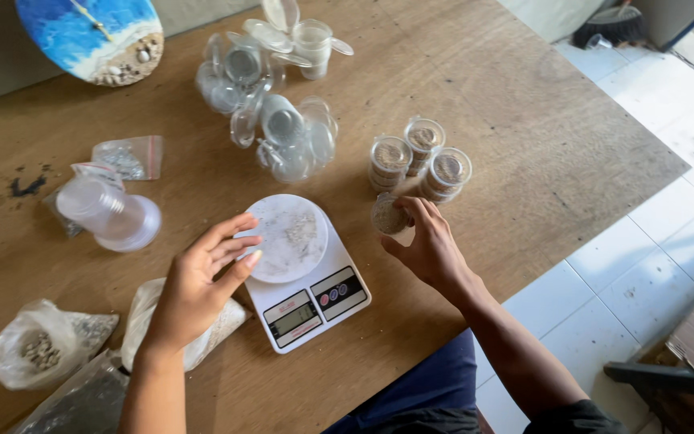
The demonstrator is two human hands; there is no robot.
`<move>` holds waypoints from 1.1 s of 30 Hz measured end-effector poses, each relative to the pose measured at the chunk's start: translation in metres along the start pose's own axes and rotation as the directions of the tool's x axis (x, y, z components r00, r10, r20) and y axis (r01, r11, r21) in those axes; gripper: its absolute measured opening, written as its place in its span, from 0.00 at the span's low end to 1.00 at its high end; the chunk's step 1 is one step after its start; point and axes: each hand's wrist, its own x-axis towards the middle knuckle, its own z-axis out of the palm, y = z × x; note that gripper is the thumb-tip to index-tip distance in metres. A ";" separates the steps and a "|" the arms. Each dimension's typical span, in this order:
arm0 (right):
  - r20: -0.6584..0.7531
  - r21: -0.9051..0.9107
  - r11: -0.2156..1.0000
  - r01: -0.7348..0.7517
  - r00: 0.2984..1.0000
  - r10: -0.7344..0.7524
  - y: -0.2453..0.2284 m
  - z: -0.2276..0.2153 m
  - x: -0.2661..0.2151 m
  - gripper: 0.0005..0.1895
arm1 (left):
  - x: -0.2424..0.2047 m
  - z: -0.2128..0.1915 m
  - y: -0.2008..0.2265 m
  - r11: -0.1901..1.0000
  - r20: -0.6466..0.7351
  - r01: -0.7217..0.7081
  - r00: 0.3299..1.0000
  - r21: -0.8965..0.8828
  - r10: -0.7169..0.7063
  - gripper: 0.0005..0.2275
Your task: The person scoops seeds from a plastic bag onto a digital scale using a small spoon, then transfers them into small plastic containers, repeating this process.
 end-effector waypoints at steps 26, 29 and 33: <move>-0.108 -0.456 0.830 0.320 0.906 -0.409 0.024 0.000 -0.006 0.07 | 0.002 0.001 0.002 0.998 -0.011 0.055 0.998 0.003 -0.055 0.19; -0.100 -0.435 0.829 0.353 0.895 -0.434 0.027 0.000 -0.007 0.07 | 0.002 0.000 0.005 0.998 -0.011 0.056 0.998 0.010 -0.056 0.18; -0.111 -0.456 0.819 0.347 0.892 -0.439 0.028 0.002 -0.008 0.09 | 0.000 -0.002 0.007 0.999 -0.012 0.052 0.999 0.007 -0.052 0.18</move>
